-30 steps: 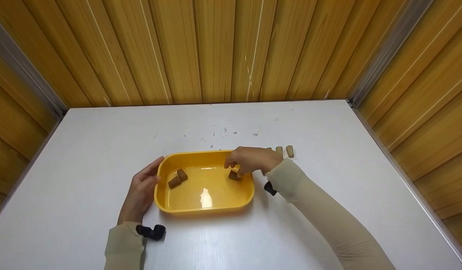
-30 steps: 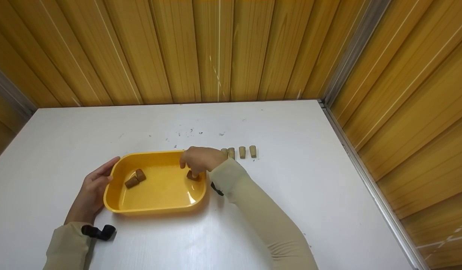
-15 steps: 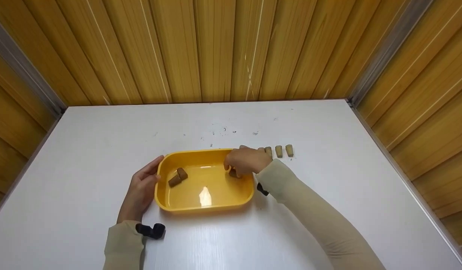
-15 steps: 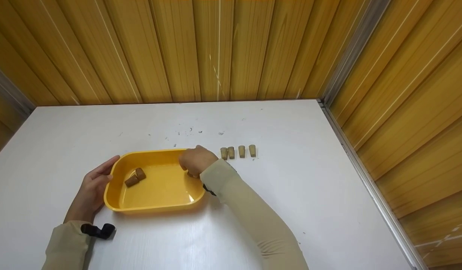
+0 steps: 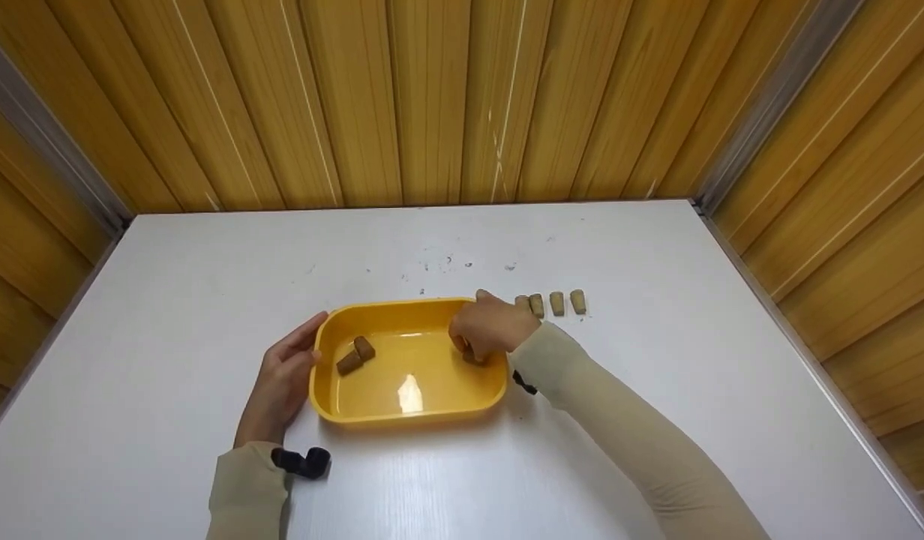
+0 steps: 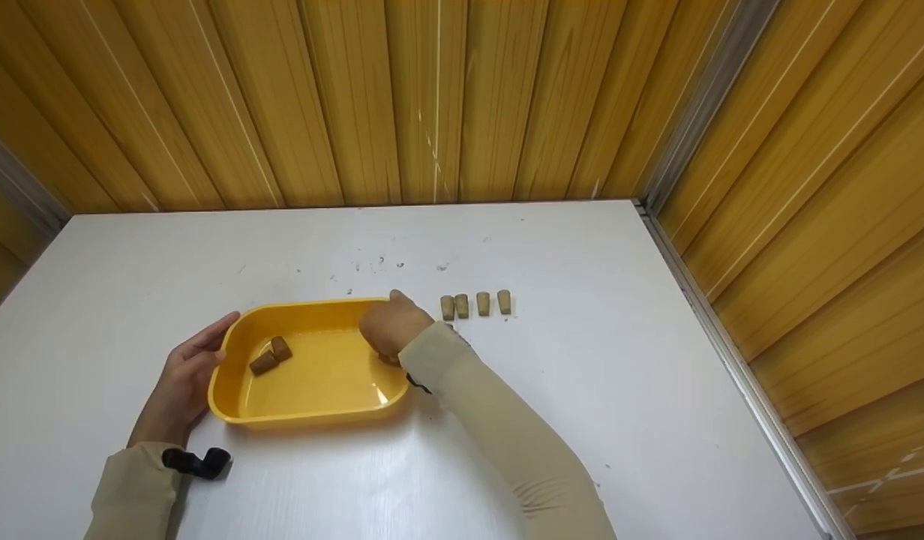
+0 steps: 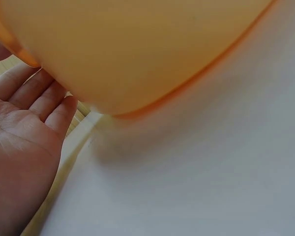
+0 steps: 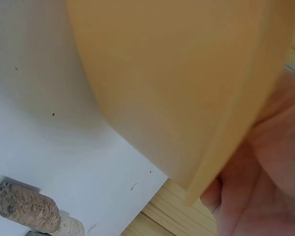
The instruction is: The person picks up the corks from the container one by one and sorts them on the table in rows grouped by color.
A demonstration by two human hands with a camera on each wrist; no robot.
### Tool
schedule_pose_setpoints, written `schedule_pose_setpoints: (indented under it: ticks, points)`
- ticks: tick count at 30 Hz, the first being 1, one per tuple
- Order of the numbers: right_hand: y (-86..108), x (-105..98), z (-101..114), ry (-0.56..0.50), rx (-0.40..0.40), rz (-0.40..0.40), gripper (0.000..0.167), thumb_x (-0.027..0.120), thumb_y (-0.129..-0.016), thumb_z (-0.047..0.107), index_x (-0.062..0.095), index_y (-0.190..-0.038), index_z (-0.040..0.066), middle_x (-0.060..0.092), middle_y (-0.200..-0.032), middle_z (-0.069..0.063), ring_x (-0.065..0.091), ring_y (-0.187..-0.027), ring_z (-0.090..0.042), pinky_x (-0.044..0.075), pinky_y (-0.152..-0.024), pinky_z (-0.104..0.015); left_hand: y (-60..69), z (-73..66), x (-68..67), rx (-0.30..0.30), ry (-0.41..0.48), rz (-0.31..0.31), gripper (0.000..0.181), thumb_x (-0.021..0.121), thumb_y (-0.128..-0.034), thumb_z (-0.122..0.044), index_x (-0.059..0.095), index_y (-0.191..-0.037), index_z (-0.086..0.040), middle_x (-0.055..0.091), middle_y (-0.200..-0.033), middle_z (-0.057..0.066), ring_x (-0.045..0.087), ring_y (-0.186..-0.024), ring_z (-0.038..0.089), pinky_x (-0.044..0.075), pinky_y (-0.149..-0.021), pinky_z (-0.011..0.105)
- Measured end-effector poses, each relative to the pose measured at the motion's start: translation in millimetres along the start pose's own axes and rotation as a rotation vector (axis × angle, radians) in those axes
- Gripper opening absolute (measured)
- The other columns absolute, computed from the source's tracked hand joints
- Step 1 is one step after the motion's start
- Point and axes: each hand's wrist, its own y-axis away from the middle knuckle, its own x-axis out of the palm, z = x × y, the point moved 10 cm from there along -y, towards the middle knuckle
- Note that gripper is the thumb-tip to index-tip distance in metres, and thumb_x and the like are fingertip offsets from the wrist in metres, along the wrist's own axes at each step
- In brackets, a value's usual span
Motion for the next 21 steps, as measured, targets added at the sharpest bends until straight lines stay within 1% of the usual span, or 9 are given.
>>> schedule_pose_setpoints:
  ticks: [3, 7, 11, 15, 18, 21]
  points:
    - [-0.4, 2, -1, -0.036, -0.002, 0.012, 0.011, 0.073, -0.077, 0.000, 0.072, -0.079, 0.011, 0.067, -0.072, 0.005, 0.054, -0.072, -0.015, 0.031, -0.106, -0.042, 0.3, 0.0, 0.2, -0.003, 0.001, -0.002, 0.058, 0.039, -0.0908, 0.007, 0.032, -0.148, -0.001, 0.032, -0.156, 0.010, 0.043, -0.135, 0.006, 0.036, -0.110, 0.020]
    - [-1.1, 2, -2, -0.065, -0.016, 0.017, 0.011, 0.075, -0.076, 0.002, 0.071, -0.078, 0.012, 0.064, -0.072, 0.008, 0.054, -0.072, -0.014, 0.031, -0.101, -0.040, 0.3, 0.1, -0.6, -0.007, 0.011, -0.010, 0.058, 0.040, -0.0910, 0.007, 0.032, -0.148, 0.000, 0.033, -0.155, 0.011, 0.044, -0.134, 0.006, 0.037, -0.109, 0.020]
    - [-2.4, 2, -2, -0.095, -0.049, 0.016, 0.014, 0.075, -0.076, 0.002, 0.071, -0.082, 0.014, 0.066, -0.077, 0.008, 0.055, -0.075, -0.012, 0.033, -0.097, -0.038, 0.0, 0.4, -0.9, -0.008, 0.018, -0.013, 0.058, 0.040, -0.0907, 0.007, 0.031, -0.148, 0.001, 0.033, -0.155, 0.012, 0.046, -0.132, 0.005, 0.038, -0.109, 0.021]
    - [-3.5, 1, -3, -0.144, -0.075, 0.025, 0.011, 0.074, -0.080, 0.008, 0.071, -0.087, 0.015, 0.068, -0.085, 0.008, 0.056, -0.081, -0.011, 0.035, -0.092, -0.035, -0.3, 0.2, -1.1, 0.000, 0.008, -0.010, 0.059, 0.038, -0.0902, 0.008, 0.030, -0.148, 0.002, 0.034, -0.155, 0.011, 0.046, -0.132, 0.005, 0.038, -0.109, 0.021]
    - [-2.9, -2, -5, -0.200, -0.095, 0.020, 0.010, 0.072, -0.083, 0.010, 0.071, -0.091, 0.015, 0.068, -0.088, 0.007, 0.055, -0.082, -0.011, 0.042, -0.089, -0.030, -0.3, -0.3, -2.0, 0.013, 0.010, -0.013, 0.058, 0.038, -0.0900, 0.008, 0.032, -0.148, 0.001, 0.040, -0.152, 0.008, 0.047, -0.131, 0.005, 0.037, -0.109, 0.021]
    - [-1.4, -9, -6, -0.264, -0.136, -0.011, 0.011, 0.069, -0.084, 0.008, 0.071, -0.094, 0.014, 0.067, -0.089, 0.004, 0.054, -0.081, -0.012, 0.048, -0.082, -0.027, -0.3, -1.3, -1.8, 0.026, 0.018, -0.007, 0.057, 0.038, -0.0905, 0.009, 0.032, -0.147, 0.002, 0.045, -0.148, 0.003, 0.047, -0.132, 0.006, 0.037, -0.110, 0.022]
